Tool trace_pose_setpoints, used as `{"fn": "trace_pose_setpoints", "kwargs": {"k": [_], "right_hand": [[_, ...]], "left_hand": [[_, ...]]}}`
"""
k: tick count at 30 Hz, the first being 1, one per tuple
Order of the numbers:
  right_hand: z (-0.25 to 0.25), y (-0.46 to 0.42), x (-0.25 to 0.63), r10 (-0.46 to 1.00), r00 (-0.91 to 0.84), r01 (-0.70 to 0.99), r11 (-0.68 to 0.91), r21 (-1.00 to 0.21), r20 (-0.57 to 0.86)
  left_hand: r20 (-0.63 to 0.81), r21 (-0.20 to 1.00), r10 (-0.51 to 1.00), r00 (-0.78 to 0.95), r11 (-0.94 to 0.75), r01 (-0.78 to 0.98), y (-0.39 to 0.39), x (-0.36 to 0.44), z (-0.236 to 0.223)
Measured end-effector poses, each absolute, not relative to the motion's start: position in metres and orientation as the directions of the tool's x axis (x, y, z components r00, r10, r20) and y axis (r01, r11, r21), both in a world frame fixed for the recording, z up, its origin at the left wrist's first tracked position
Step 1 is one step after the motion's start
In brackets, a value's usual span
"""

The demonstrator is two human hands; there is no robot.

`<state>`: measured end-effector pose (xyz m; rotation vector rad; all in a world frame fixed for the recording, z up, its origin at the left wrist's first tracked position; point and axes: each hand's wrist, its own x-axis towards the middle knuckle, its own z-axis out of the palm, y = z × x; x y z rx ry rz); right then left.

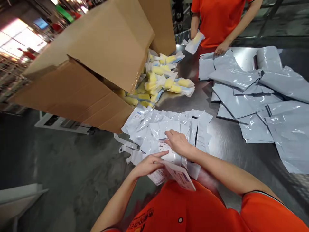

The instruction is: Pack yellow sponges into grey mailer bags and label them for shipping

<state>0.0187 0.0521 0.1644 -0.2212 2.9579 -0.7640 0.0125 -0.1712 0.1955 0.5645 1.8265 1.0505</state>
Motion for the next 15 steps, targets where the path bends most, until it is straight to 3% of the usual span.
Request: {"fn": "trace_pose_setpoints", "kwargs": {"k": [3,6,8,10,13,15], "right_hand": [[0.161,0.052,0.002,0.013,-0.997,0.038,0.943,-0.33,-0.079],[0.15,0.065,-0.016,0.08,-0.992,0.047,0.946,-0.32,0.093],[0.139,0.069,-0.023,-0.018,-0.981,-0.085,0.933,-0.351,0.191],[0.127,0.065,-0.027,-0.037,-0.983,-0.112,0.898,-0.426,0.181],[0.114,0.07,-0.036,0.15,-0.987,0.084,0.789,-0.609,0.058],[0.11,0.104,-0.04,0.229,-0.971,0.131,0.734,-0.666,0.062]], "left_hand": [[-0.568,0.787,0.711,-0.414,0.617,-0.021,-0.157,0.015,0.166],[-0.582,0.778,0.691,-0.428,0.627,-0.046,-0.16,0.013,0.15],[-0.598,0.772,0.687,-0.413,0.633,-0.064,-0.163,0.01,0.15],[-0.614,0.764,0.692,-0.379,0.641,-0.069,-0.164,0.007,0.155],[-0.618,0.756,0.68,-0.394,0.652,-0.06,-0.166,0.002,0.161],[-0.625,0.736,0.656,-0.423,0.676,-0.038,-0.17,-0.005,0.163]]}}
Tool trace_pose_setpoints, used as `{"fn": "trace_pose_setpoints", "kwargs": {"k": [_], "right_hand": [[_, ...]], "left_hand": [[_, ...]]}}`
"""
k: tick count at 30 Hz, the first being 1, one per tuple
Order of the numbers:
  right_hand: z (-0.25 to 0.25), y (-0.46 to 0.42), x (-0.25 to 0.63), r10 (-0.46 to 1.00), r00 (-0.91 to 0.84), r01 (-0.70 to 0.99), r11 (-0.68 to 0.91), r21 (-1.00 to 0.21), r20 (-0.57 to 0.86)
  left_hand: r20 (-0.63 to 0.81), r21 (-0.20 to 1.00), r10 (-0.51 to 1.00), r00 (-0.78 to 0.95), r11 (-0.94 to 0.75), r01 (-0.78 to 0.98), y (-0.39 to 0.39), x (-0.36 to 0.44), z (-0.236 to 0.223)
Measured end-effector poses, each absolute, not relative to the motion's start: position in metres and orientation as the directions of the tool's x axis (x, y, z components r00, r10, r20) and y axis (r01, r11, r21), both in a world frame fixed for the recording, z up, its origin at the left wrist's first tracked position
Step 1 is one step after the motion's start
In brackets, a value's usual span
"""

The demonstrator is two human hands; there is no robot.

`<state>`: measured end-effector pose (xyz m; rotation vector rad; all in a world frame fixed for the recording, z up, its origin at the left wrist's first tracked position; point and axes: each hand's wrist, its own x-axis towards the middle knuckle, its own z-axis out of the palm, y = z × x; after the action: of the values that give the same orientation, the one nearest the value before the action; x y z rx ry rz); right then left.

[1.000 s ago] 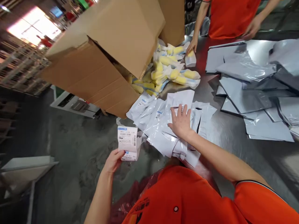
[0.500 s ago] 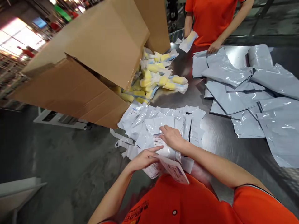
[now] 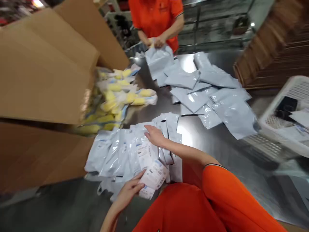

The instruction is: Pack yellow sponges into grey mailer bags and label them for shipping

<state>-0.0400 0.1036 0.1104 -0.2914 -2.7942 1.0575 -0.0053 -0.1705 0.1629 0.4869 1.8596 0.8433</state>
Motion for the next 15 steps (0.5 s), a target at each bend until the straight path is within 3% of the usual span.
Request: {"fn": "trace_pose_setpoints", "kwargs": {"k": [2,4,6,8,11,15], "right_hand": [[0.113,0.167,-0.027,0.312,-0.939,0.145,0.742,-0.654,0.146],[0.12,0.248,0.013,0.514,-0.834,0.298,0.728,-0.618,0.203],[0.128,0.327,0.072,0.794,-0.594,0.619,0.554,-0.557,0.13],[0.133,0.387,0.135,0.923,-0.375,0.777,0.362,-0.515,0.082],[0.13,0.426,0.207,0.965,-0.259,0.836,0.206,-0.508,-0.035],[0.1,0.405,0.236,0.9,-0.374,0.798,0.187,-0.573,-0.226]], "left_hand": [[-0.632,0.716,0.625,-0.459,0.697,-0.037,-0.177,-0.014,0.164],[-0.664,0.675,0.535,-0.522,0.73,-0.111,-0.184,-0.02,0.168],[-0.69,0.646,0.434,-0.579,0.731,-0.222,-0.186,-0.018,0.178],[-0.69,0.661,0.42,-0.59,0.698,-0.276,-0.178,-0.011,0.192],[-0.672,0.705,0.513,-0.535,0.665,-0.247,-0.149,0.007,0.213],[-0.664,0.733,0.58,-0.471,0.628,-0.261,-0.109,0.036,0.218]]}}
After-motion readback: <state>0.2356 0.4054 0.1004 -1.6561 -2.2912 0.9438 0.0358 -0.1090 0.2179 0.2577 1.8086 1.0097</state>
